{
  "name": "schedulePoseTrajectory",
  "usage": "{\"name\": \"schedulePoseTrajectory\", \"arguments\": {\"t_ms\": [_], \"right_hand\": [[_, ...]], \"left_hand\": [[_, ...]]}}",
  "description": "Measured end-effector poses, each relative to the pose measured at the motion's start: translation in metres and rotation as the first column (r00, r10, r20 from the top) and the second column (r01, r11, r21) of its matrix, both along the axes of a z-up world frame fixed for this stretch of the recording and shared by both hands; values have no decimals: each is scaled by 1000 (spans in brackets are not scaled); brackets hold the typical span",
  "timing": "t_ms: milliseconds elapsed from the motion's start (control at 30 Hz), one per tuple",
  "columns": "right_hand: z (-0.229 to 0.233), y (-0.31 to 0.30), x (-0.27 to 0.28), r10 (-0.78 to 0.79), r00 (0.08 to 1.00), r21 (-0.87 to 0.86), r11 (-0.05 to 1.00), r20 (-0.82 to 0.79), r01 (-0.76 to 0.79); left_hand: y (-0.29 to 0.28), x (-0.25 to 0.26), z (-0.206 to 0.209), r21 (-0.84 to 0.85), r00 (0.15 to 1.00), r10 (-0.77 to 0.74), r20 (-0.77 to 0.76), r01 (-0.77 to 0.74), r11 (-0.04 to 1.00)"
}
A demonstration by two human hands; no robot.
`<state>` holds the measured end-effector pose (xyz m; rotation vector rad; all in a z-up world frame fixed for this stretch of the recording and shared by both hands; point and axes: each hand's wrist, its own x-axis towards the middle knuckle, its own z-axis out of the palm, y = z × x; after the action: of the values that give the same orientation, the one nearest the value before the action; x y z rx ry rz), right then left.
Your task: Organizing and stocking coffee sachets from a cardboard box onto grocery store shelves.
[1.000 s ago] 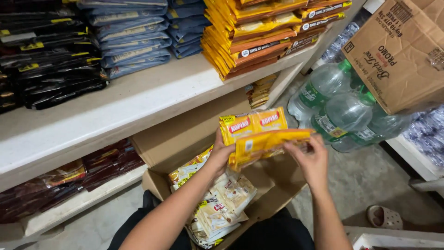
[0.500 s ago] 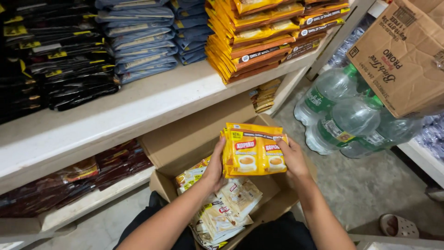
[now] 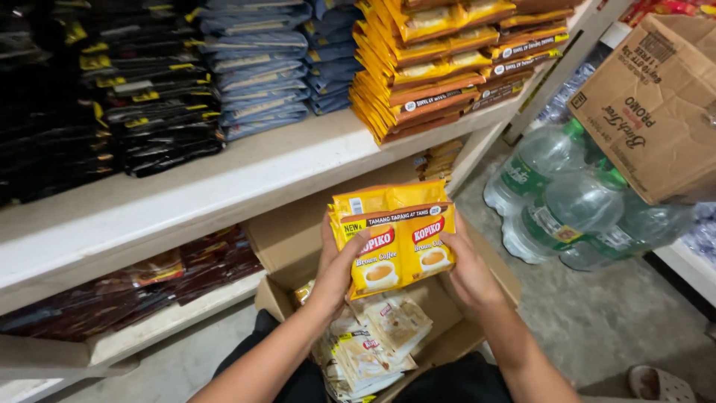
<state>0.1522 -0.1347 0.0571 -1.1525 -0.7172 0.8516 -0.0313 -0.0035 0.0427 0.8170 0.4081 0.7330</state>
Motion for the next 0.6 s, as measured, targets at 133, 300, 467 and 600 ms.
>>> {"name": "schedulePoseTrajectory", "arguments": {"t_ms": [133,300,467,600], "right_hand": [[42,22,-23,20,994,93,995,103,-30],[60,52,-41,-16,953,167,985,302,-37],[78,98,-48,-221,780,335,942,586,15],[81,133,-37,-322,538,402,915,779,-34]], "left_hand": [[12,-26,45,143,996,85,-26,-80,986],[30,-59,87,16,977,193,86,-195,981],[81,-62,109,61,958,244,154,-255,965],[138,-48,110,72,949,262,175,-277,958]]}}
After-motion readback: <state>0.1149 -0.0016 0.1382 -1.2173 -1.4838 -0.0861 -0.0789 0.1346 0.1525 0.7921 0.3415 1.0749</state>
